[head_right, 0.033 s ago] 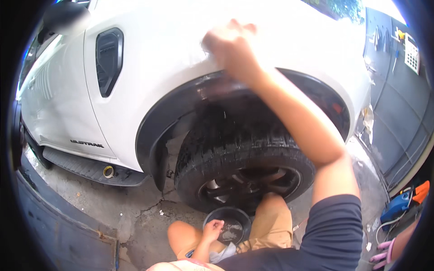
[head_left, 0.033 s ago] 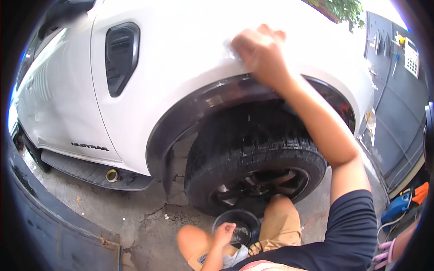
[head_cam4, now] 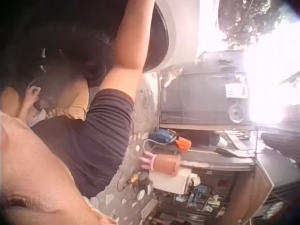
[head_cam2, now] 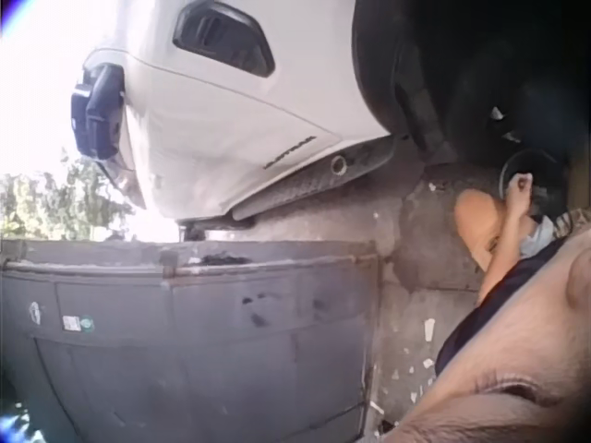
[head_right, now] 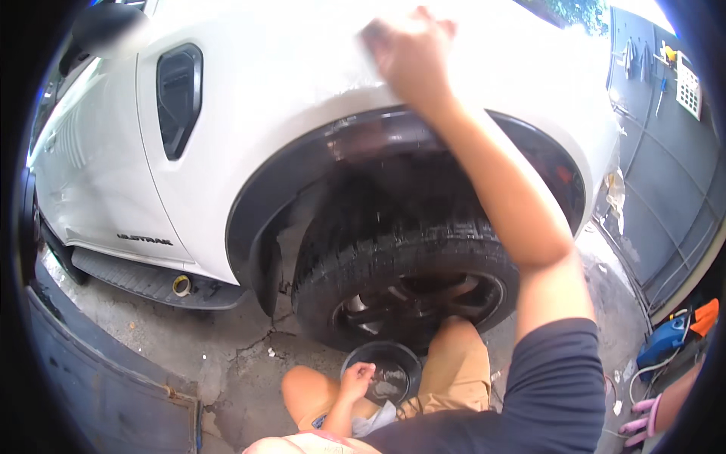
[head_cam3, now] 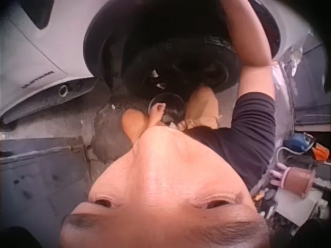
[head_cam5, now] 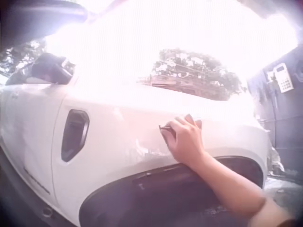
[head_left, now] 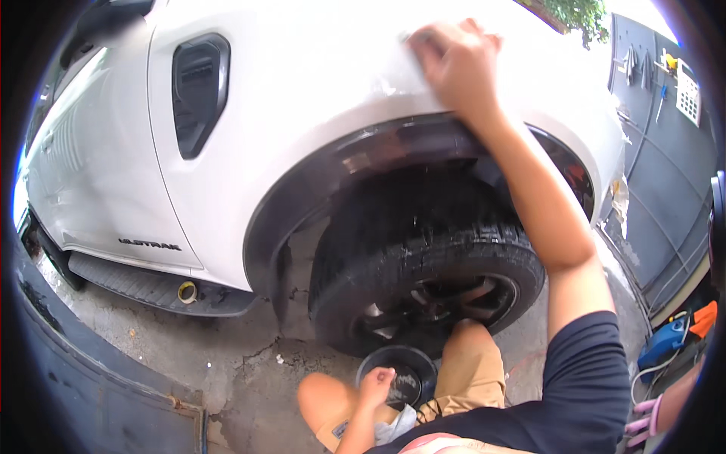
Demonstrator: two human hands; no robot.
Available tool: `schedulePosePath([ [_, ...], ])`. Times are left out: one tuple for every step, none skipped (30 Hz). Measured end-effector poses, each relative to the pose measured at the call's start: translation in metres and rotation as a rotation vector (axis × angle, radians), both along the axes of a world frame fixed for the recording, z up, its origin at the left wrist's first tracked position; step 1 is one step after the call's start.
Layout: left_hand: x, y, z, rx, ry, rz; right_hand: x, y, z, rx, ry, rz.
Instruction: The person sands a small area of the white car's fender using a small piece of sandpaper dipped in a bucket of water, then wipes the area with a cloth.
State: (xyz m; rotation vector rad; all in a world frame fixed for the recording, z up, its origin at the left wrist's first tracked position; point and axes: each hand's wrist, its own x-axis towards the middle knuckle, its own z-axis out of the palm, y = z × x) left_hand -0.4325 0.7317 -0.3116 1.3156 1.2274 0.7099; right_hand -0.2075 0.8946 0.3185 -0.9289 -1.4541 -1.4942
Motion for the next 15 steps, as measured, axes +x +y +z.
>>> schedulePosePath([
  [0.004,-0.008,0.001,-0.034,-0.033,-0.011,0.009,-0.005,-0.001,-0.018,0.148,0.06],
  [0.003,-0.01,0.003,-0.029,0.0,-0.01,-0.003,-0.009,-0.009,-0.094,0.043,0.096],
  [-0.004,-0.011,0.006,-0.016,0.048,-0.011,-0.019,-0.017,-0.027,-0.16,-0.048,0.131],
  [-0.009,-0.009,0.009,-0.002,0.093,-0.008,-0.028,-0.019,-0.036,-0.225,-0.143,0.166],
  [-0.007,-0.007,0.008,0.028,0.038,-0.012,-0.005,-0.011,-0.022,-0.158,-0.078,0.028],
  [-0.004,-0.013,0.005,0.023,0.049,-0.038,0.011,-0.012,-0.004,-0.018,0.063,0.041],
  [-0.001,-0.02,0.003,0.017,0.059,-0.064,0.018,-0.013,-0.016,-0.065,0.05,0.022],
  [-0.002,-0.015,0.005,0.036,0.067,-0.06,0.012,-0.015,-0.022,-0.088,0.033,0.034],
  [-0.007,-0.008,0.006,0.059,0.086,-0.057,0.001,-0.021,-0.029,-0.127,-0.043,0.085],
  [-0.01,0.002,0.008,0.09,0.073,-0.026,-0.008,-0.023,-0.034,-0.165,-0.12,0.136],
  [-0.006,0.002,0.006,0.102,0.056,-0.033,0.017,-0.015,-0.024,-0.092,-0.022,0.071],
  [-0.001,-0.002,0.004,0.103,0.031,-0.027,0.019,-0.023,-0.01,-0.037,0.103,0.054],
  [-0.003,-0.006,0.003,0.027,0.027,-0.029,0.019,-0.021,-0.022,-0.12,0.034,0.067],
  [-0.005,-0.006,0.003,0.023,0.046,-0.026,0.011,-0.021,-0.03,-0.182,-0.033,0.097],
  [-0.008,-0.008,0.002,0.019,0.065,-0.023,-0.002,-0.03,-0.037,-0.203,-0.076,0.117],
])
